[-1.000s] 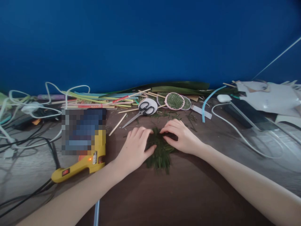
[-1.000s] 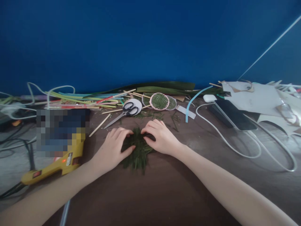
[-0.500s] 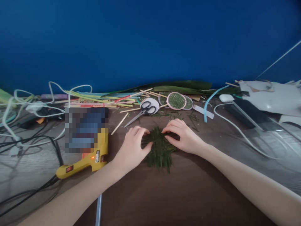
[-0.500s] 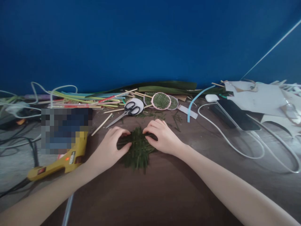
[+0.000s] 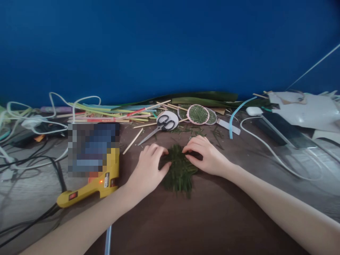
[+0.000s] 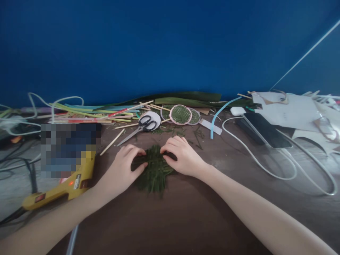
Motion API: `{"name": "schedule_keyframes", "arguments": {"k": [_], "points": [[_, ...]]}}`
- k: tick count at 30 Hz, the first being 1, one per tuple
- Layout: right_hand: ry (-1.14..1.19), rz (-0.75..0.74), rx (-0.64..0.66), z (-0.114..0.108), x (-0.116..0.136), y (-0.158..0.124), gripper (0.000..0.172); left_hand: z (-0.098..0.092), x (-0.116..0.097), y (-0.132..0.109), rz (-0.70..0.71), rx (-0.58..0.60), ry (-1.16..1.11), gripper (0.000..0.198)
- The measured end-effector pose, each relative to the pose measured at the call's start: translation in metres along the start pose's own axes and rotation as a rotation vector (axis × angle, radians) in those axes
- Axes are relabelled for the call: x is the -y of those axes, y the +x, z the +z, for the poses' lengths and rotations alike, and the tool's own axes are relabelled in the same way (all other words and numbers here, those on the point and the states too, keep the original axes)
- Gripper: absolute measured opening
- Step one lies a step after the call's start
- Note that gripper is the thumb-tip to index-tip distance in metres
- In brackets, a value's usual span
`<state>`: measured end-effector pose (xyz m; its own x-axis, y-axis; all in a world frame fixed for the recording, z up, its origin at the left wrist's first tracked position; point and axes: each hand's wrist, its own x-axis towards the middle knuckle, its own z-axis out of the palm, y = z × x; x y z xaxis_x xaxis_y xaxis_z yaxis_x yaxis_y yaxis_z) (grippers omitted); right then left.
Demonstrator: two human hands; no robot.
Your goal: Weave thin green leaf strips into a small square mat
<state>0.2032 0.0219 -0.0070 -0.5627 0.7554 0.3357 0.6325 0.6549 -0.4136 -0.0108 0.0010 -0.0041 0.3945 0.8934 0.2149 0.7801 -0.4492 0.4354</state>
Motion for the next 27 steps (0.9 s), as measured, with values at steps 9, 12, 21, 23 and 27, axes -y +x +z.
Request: {"name": "schedule_keyframes", "arguments": {"k": [9, 12, 21, 23, 27], "points": [[-0.047, 0.030, -0.009, -0.0012, 0.0027, 0.0002, 0.011, 0.0002, -0.0014, -0.0002, 0.015, 0.010, 0.040, 0.016], [-0.047, 0.023, -0.011, -0.0009, 0.0020, 0.0002, 0.011, -0.0003, -0.0016, -0.0006, 0.018, 0.007, 0.048, 0.015], [-0.014, 0.008, -0.011, -0.0018, 0.0026, 0.0003, 0.008, 0.0025, 0.0013, -0.0006, 0.018, 0.012, 0.043, 0.015], [-0.012, 0.009, -0.014, -0.0020, 0.0026, 0.0003, 0.008, 0.0023, 0.0010, -0.0003, 0.015, 0.013, 0.044, 0.015], [-0.005, 0.008, -0.006, -0.0018, 0.0018, -0.0001, 0.008, 0.0008, -0.0003, -0.0002, 0.017, 0.023, 0.050, 0.015]]}}
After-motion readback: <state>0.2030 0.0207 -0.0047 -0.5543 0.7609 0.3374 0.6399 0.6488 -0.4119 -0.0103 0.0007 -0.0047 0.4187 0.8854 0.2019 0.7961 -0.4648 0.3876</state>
